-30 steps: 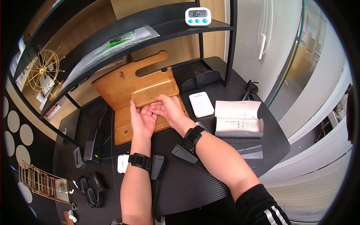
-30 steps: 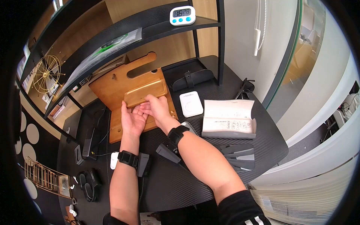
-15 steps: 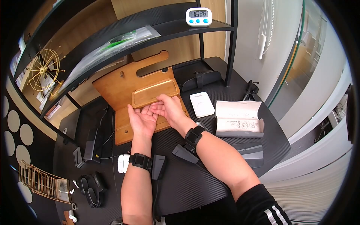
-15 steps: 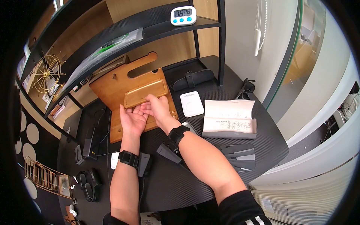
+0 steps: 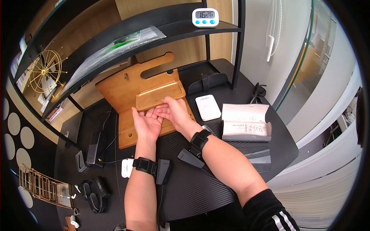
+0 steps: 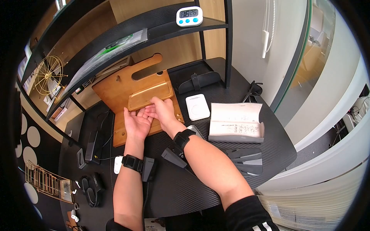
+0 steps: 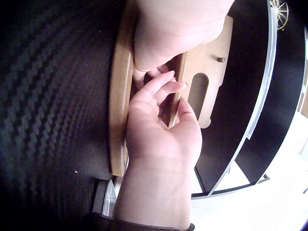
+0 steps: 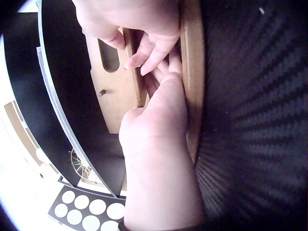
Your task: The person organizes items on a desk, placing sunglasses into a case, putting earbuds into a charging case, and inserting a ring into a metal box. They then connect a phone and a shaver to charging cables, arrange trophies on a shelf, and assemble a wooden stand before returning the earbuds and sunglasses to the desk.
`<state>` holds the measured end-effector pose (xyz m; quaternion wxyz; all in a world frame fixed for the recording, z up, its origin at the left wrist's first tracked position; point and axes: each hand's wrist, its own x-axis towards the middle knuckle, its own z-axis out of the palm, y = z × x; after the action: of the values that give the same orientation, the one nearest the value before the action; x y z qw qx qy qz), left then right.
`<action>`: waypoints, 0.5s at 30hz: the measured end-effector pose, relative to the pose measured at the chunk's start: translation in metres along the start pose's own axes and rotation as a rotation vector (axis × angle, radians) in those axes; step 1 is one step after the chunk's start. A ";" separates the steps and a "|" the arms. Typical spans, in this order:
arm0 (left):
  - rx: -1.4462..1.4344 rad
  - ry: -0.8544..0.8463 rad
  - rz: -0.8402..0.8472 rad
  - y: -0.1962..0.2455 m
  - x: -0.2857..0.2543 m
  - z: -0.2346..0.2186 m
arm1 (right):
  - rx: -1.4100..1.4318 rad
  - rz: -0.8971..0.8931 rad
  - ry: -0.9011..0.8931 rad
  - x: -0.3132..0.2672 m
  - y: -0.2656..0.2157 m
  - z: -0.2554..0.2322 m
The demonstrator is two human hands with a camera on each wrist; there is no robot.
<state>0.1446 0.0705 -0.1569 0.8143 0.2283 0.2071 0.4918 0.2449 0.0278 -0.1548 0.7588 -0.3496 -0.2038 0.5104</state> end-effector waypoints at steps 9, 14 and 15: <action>0.000 -0.004 0.000 0.000 -0.002 0.002 | -0.006 0.006 0.001 -0.001 -0.001 0.000; -0.018 0.006 -0.006 0.000 -0.001 0.003 | -0.014 0.011 -0.003 -0.002 -0.002 0.001; -0.021 0.009 -0.006 0.000 -0.002 0.003 | -0.016 0.014 -0.001 -0.002 -0.002 0.001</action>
<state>0.1454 0.0687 -0.1545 0.8172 0.2170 0.2063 0.4924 0.2449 0.0260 -0.1525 0.7523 -0.3568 -0.2058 0.5142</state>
